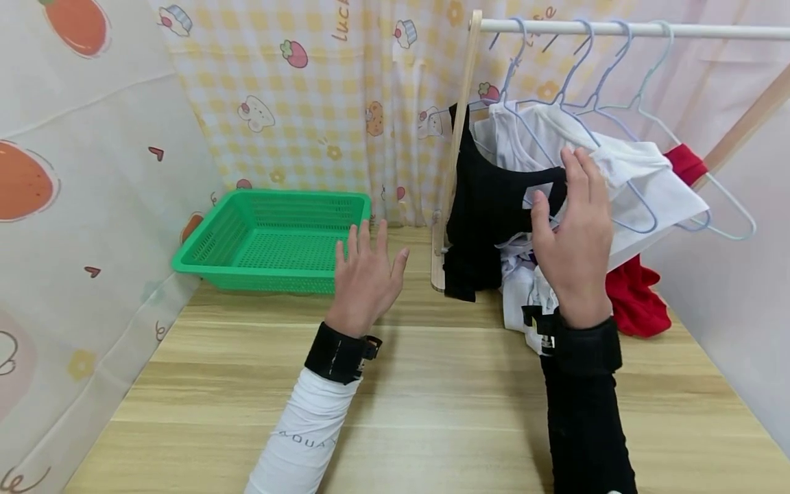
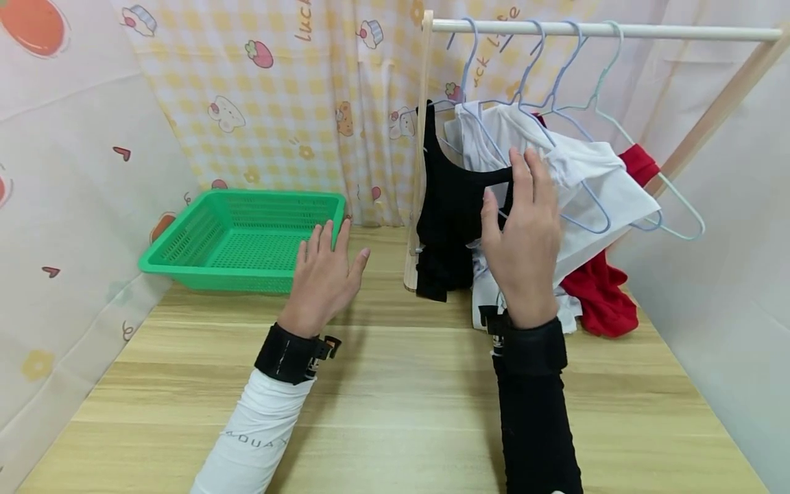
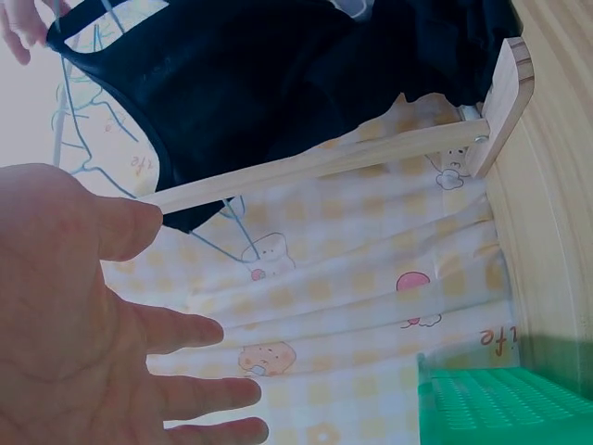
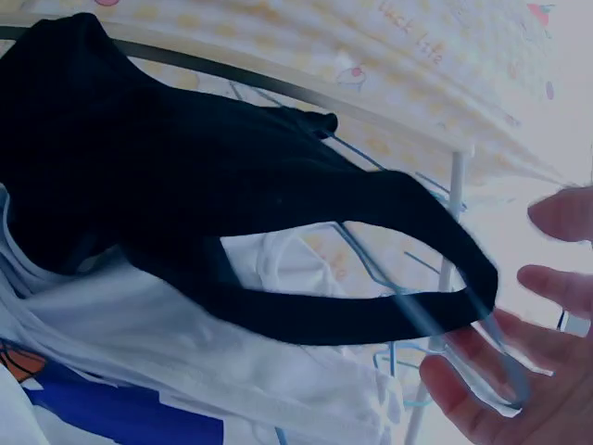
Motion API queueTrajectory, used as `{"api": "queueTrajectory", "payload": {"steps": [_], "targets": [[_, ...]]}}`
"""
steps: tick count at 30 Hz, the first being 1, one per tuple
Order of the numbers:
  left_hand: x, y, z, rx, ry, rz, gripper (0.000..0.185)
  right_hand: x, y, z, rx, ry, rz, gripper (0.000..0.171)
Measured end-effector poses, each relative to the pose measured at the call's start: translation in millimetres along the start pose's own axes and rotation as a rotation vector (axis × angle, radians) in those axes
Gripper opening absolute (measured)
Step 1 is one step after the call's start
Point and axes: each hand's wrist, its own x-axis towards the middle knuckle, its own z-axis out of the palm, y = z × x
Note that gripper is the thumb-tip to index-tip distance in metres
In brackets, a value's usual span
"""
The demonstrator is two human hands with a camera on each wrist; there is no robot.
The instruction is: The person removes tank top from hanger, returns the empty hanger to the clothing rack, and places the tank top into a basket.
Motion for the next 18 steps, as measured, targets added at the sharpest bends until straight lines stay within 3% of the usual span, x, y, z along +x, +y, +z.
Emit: {"api": "queueTrajectory", "payload": {"steps": [13, 18], "targets": [[0.8, 2.1, -0.8, -0.026, -0.016, -0.002, 0.073, 3, 11, 6, -0.009, -0.047, 0.127, 0.036], [0.5, 1.7, 0.6, -0.028, -0.022, 0.004, 0.073, 2, 14, 9, -0.042, -0.055, 0.128, 0.041]]}}
